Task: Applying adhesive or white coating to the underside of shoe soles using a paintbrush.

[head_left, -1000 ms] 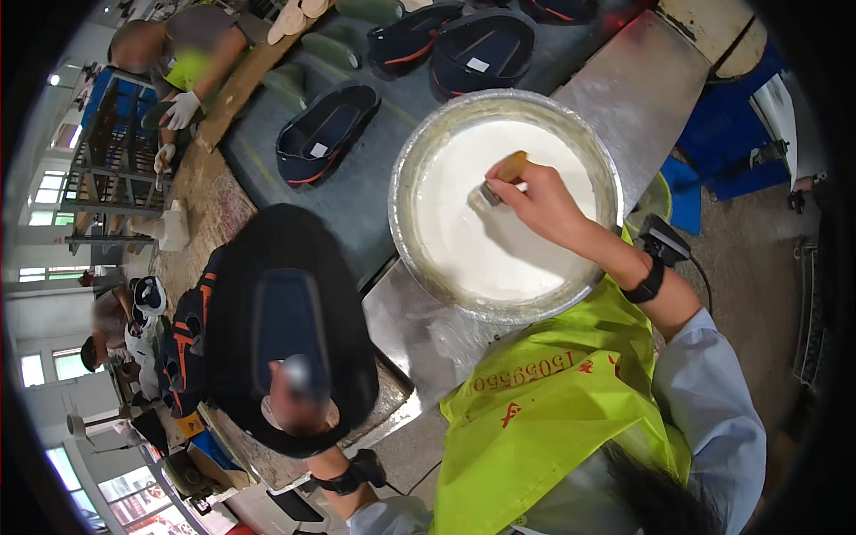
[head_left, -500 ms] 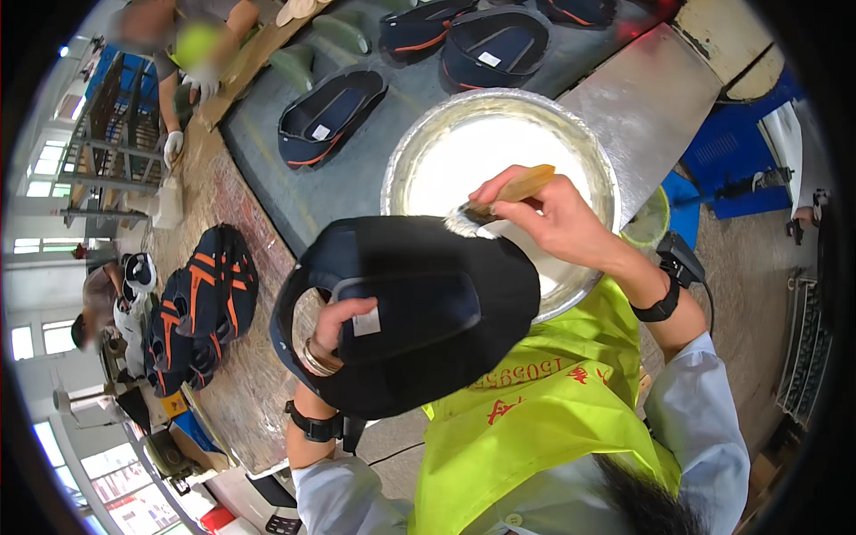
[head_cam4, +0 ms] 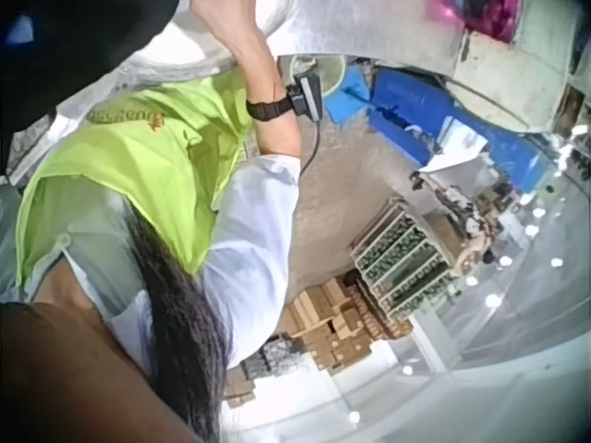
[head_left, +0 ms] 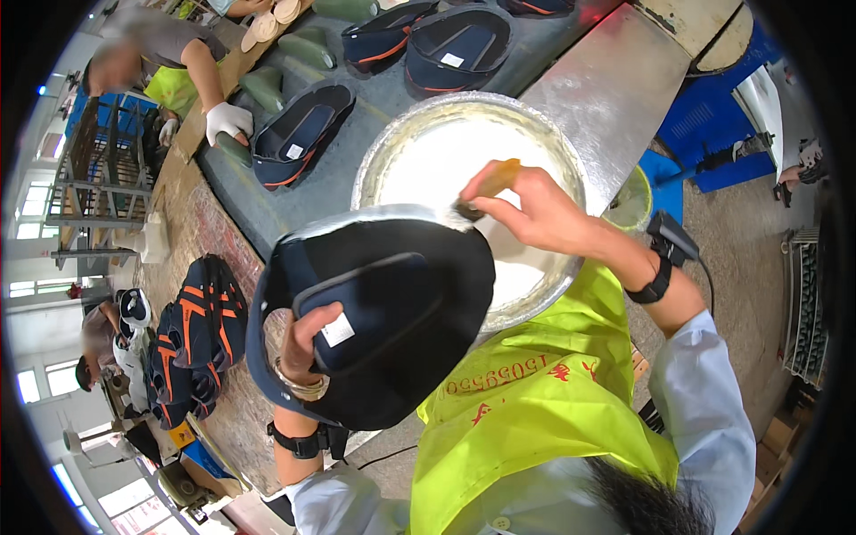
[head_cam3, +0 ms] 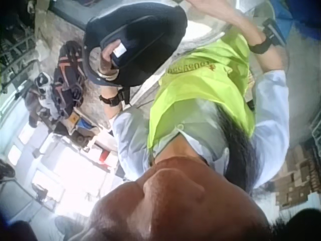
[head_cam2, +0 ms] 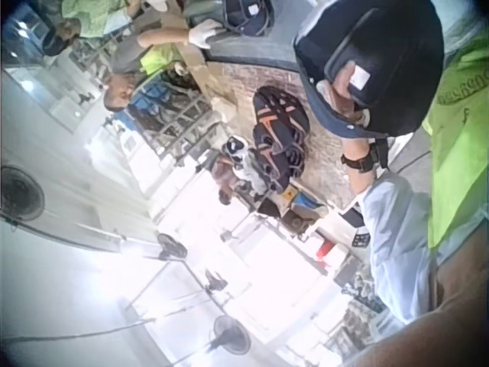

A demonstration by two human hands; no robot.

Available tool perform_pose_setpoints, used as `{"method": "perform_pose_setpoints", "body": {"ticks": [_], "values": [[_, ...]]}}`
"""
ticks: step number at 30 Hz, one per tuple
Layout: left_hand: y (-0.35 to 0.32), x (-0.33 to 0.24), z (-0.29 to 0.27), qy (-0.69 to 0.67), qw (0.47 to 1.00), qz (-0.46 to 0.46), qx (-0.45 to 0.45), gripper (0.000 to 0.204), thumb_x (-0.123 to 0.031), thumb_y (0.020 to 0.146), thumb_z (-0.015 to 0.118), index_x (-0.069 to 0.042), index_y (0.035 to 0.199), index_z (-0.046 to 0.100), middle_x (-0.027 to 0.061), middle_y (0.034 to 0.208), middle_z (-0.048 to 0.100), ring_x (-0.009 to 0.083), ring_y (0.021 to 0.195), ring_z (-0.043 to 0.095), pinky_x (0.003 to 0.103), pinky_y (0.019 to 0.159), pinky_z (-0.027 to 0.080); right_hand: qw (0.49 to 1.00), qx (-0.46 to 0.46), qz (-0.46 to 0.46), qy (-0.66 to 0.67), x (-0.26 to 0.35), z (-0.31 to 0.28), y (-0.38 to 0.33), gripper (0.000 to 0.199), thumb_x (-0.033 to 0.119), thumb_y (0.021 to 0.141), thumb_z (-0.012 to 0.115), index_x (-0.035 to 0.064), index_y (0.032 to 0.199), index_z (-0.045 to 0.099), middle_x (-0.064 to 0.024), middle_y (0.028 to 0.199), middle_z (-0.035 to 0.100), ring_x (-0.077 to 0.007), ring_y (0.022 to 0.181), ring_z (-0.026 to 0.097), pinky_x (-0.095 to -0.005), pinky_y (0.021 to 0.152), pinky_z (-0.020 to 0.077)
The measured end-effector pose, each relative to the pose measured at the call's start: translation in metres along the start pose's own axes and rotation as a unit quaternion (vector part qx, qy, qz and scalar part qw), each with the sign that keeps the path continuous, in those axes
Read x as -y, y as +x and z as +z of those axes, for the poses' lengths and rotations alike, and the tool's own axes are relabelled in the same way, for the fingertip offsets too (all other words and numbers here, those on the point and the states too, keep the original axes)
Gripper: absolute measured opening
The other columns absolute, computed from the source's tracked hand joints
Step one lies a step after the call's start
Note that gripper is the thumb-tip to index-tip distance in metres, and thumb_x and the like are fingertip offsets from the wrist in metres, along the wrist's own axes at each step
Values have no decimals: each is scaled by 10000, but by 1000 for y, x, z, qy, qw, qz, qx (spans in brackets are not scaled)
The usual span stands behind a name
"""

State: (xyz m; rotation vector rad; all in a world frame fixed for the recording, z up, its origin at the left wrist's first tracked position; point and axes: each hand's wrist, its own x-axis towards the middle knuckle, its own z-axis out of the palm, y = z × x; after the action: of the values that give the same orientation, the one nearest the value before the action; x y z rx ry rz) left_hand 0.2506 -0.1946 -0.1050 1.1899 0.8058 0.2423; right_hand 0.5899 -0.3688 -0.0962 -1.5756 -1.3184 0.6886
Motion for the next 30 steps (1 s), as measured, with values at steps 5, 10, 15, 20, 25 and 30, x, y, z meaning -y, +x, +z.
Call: {"method": "perform_pose_setpoints", "body": {"ticks": [5,10,15,20,25,30], "values": [[-31,-21,36,110,970,33,-215,416,-337,879,650,25,1084,652,116,1057,682,197,938,639,312,886,471,972,-161,114,125,-18,40,-28,185,137,905,616,-26,989,647,-81,780,660,-125,718,615,-280,657,478],[-38,-14,80,249,898,156,-329,462,-197,887,639,42,1273,549,164,1257,599,224,1113,577,347,987,420,926,-134,257,242,-10,62,-37,218,156,934,609,-48,1009,626,-35,815,631,-93,746,582,-255,708,482],[-26,9,81,301,831,311,-349,471,-106,921,545,52,1351,440,159,1369,489,287,1196,526,375,1016,411,934,-136,218,248,-7,65,-38,210,131,914,615,-60,998,637,-75,775,657,-135,698,615,-290,670,495],[-18,33,89,-14,927,206,-313,515,-83,875,633,37,1335,435,132,1291,529,246,1113,561,353,943,471,981,-143,130,-18,-21,51,-22,154,68,908,599,-50,1003,628,-111,841,683,-186,703,649,-304,645,513],[-7,48,84,45,960,147,-235,516,-68,846,674,25,1310,469,131,1247,560,220,1083,569,361,905,498,964,-250,7,87,13,41,-9,134,35,904,593,-39,1010,631,-102,900,681,-161,755,663,-290,653,534],[-3,49,80,392,870,253,-159,389,-34,810,701,16,1178,584,100,1081,648,212,973,613,381,831,529,924,-319,-99,185,40,26,32,149,17,910,579,-40,1038,629,-97,953,670,-166,852,679,-281,731,560]]}}
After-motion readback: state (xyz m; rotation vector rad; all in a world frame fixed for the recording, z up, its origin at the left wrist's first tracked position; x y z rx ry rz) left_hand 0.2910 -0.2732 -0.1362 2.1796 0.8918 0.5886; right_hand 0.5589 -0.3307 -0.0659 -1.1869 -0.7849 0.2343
